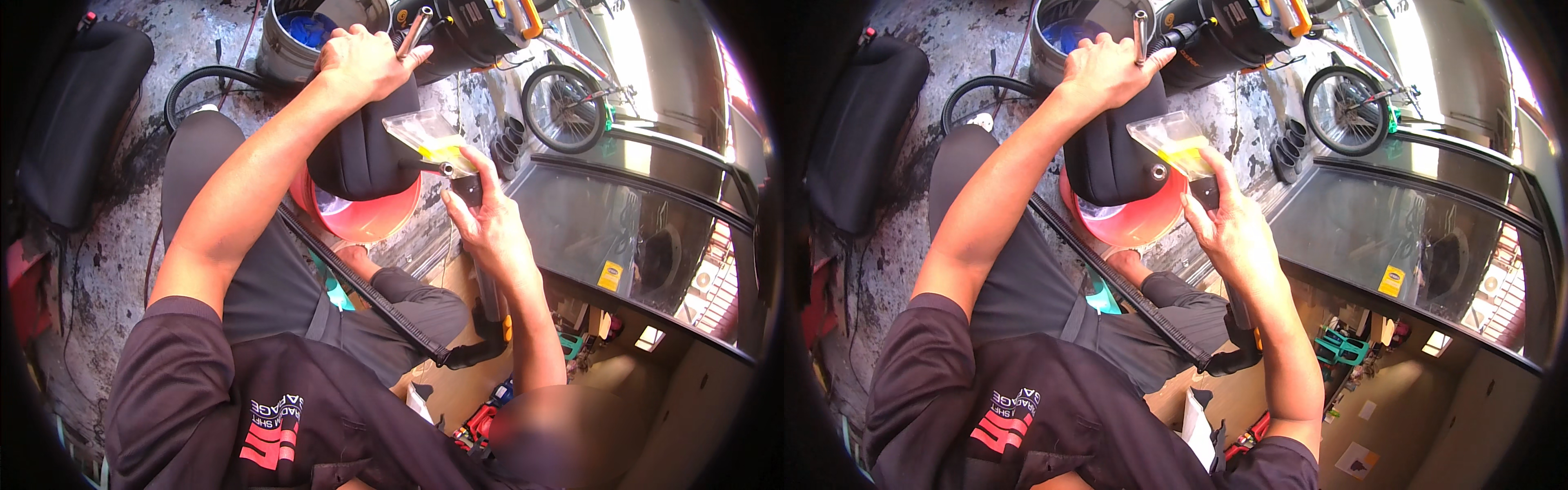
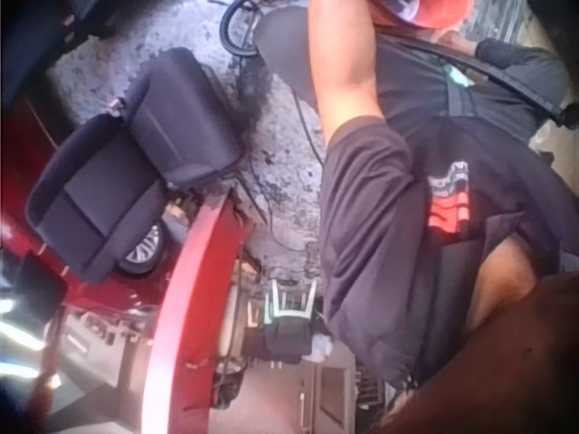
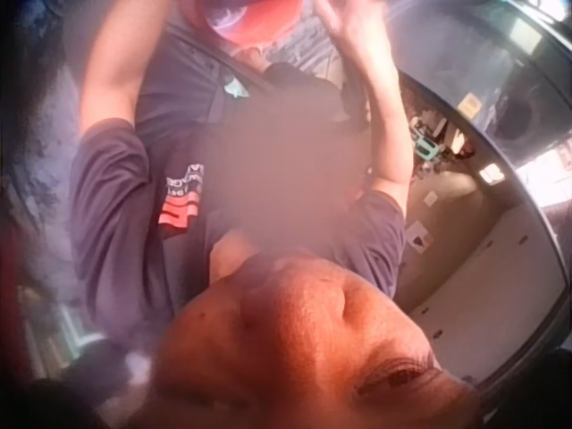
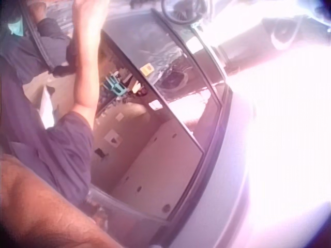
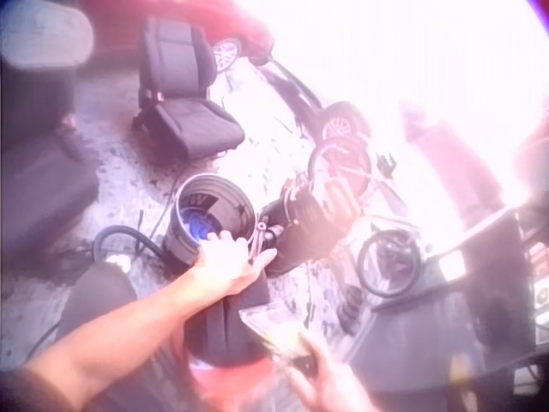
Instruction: The person scrubs a black car headrest with a brush and a cleaning solution, then uses a vacuum hose to extract the liquid. The person also wipes the headrest with a blue cloth and repeats the scrubbing and extraction process.
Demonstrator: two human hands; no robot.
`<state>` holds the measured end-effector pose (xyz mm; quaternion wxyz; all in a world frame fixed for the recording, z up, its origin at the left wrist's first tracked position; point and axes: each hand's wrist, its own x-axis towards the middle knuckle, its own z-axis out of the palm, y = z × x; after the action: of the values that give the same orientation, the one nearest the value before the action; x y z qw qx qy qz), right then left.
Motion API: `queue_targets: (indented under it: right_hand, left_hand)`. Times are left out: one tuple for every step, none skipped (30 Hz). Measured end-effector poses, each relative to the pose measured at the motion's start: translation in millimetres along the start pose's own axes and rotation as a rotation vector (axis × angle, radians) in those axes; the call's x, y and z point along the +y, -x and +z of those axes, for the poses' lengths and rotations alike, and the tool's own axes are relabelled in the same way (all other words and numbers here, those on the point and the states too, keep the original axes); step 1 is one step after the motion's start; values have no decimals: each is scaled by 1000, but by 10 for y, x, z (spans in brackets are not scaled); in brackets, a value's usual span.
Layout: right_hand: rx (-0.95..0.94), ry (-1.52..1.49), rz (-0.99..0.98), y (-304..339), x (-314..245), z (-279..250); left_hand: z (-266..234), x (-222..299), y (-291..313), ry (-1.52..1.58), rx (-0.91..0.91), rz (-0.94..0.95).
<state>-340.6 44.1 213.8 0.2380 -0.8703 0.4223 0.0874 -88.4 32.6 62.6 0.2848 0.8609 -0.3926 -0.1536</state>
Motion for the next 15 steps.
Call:
queue_targets:
  right_hand:
    - [-3, -6, -1, 35, 20, 8]
    - [-11, -19, 13, 65, 19, 15]
    - [-18, -31, 26, 92, 11, 22]
    - [-26, -45, 39, 117, 10, 29]
    - [-16, -29, 32, 144, 32, 32]
    - [-6, -13, 24, 167, 74, 41]
    - [4, 3, 16, 194, 119, 49]
    - [12, -18, 22, 205, 141, 36]
    - [20, -39, 28, 230, 166, 21]
    - [28, -59, 34, 265, 182, -6]
    - [54, -66, 63, 293, 171, -58]
    - [77, -74, 93, 340, 177, -116]
    - [131, -66, 88, 423, 188, -181]
    - [185, -57, 83, 517, 195, -244]
    - [261, -46, 46, 631, 224, -264]
  left_hand:
    - [7, -15, -8, 6, -17, -8]
    - [-8, -37, -16, 9, -31, -16]
    - [-27, -60, -27, 12, -45, -24]
    - [-45, -84, -49, 15, -62, -33]
    - [-51, -85, -37, -5, -52, -22]
    - [-57, -86, -22, -25, -41, -10]
    - [-62, -76, -8, -45, -30, 1]
    - [-102, -64, -2, -72, -24, 12]
    - [-112, -80, -26, -38, -45, 0]
    - [-97, -125, -56, -4, -65, -11]
    - [-115, -184, -103, 31, -76, -24]
    - [-117, -236, -123, 30, -54, -44]
    - [-112, -316, -161, 25, -44, -44]
    - [-99, -423, -200, 17, -35, -46]
    - [-121, -496, -210, -2, -33, -51]
